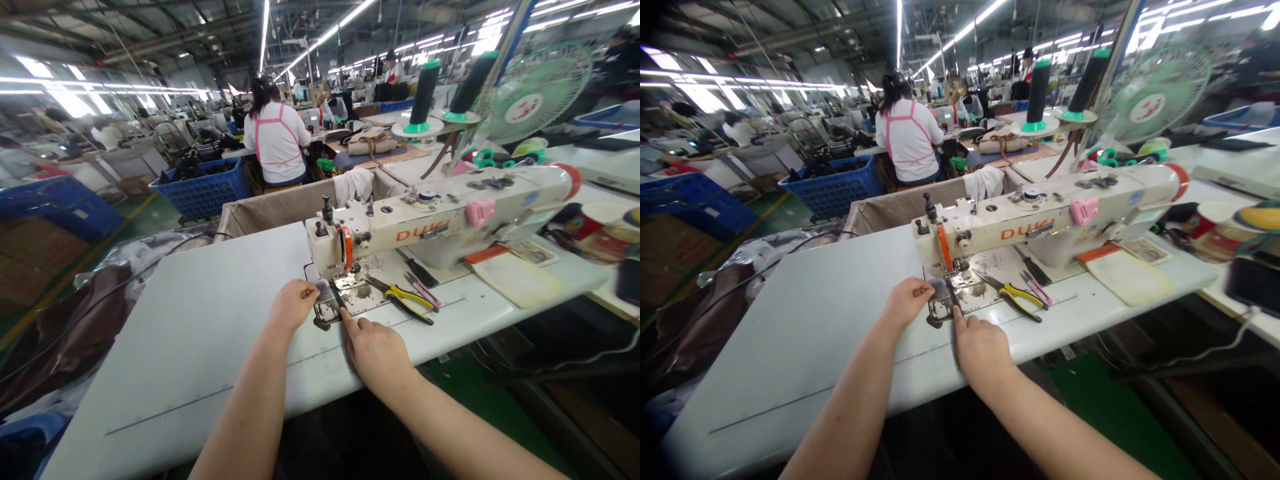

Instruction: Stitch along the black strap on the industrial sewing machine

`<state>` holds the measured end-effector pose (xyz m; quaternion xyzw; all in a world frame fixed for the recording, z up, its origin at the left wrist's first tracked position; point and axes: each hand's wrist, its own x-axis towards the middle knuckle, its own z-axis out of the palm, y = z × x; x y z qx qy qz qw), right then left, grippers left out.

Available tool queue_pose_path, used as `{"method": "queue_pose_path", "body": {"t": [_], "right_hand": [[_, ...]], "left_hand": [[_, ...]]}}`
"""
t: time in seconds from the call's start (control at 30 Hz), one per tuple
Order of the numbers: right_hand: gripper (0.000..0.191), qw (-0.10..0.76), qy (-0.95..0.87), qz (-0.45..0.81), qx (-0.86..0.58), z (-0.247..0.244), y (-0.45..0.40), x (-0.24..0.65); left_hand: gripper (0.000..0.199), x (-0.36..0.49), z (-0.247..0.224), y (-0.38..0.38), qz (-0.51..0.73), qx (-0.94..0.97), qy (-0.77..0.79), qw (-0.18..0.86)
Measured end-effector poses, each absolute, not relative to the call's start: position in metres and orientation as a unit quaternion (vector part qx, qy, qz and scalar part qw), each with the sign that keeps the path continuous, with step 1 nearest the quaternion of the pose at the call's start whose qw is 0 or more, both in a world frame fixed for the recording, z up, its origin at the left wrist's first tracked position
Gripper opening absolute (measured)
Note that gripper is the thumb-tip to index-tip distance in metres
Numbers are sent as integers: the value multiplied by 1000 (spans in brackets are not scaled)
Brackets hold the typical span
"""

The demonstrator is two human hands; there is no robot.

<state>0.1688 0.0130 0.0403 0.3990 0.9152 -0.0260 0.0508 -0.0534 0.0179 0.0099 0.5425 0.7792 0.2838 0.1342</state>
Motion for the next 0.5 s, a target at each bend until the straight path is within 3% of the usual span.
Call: {"method": "queue_pose_path", "body": {"t": [0.5], "right_hand": [[59, 56, 914, -28, 402, 45, 12, 170]], "left_hand": [[11, -53, 12, 19, 275, 532, 789, 136]]}}
